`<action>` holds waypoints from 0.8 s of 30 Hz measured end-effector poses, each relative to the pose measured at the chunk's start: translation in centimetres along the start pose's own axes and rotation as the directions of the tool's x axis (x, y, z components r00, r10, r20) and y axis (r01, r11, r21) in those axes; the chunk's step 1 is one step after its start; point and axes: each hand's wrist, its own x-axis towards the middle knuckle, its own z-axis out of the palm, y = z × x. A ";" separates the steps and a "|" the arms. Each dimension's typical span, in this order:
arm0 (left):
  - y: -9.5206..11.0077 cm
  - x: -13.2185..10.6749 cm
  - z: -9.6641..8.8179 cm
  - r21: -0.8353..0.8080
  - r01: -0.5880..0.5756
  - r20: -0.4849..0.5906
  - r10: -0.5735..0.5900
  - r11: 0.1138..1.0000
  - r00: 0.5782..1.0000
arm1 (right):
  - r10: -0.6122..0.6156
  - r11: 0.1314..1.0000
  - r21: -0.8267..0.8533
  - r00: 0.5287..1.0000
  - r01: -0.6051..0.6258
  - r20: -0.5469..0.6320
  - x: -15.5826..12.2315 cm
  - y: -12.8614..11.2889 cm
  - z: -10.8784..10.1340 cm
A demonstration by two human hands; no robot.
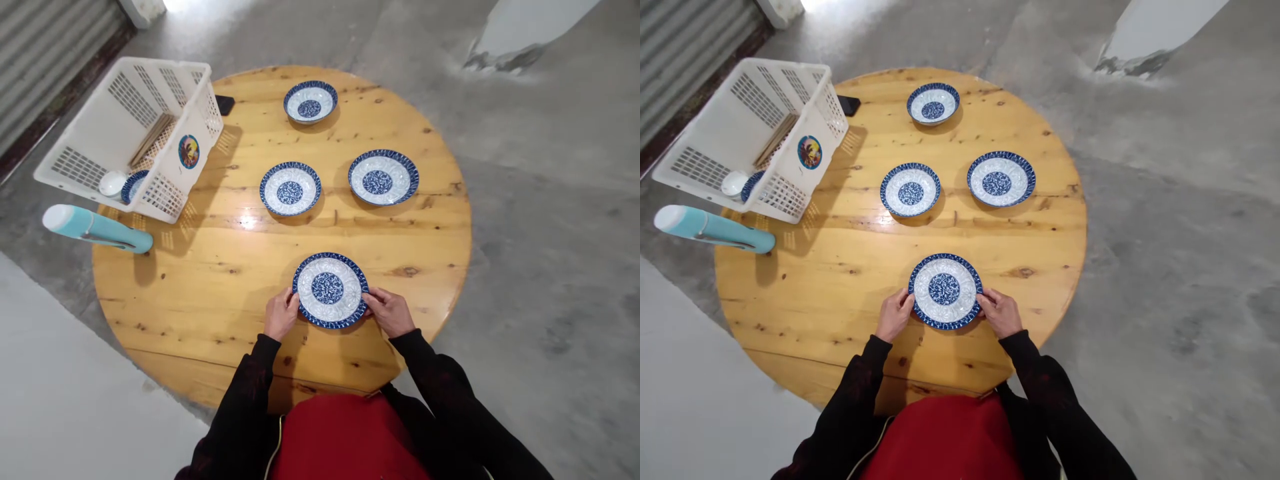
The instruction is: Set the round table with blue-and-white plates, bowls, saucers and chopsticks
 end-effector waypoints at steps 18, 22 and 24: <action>-0.3 0.3 -0.1 0.121 0.007 -0.041 -0.002 0.993 0.999 | -0.014 1.000 0.005 1.000 0.014 0.005 0.3 0.4 0.6; -0.3 0.5 -0.1 0.134 0.001 -0.036 0.004 0.991 0.999 | -0.024 1.000 -0.012 1.000 0.024 0.004 0.3 0.5 0.6; -0.3 0.5 0.0 0.140 0.005 -0.034 -0.001 0.990 0.999 | -0.023 1.000 -0.006 1.000 0.023 0.014 0.3 0.5 0.6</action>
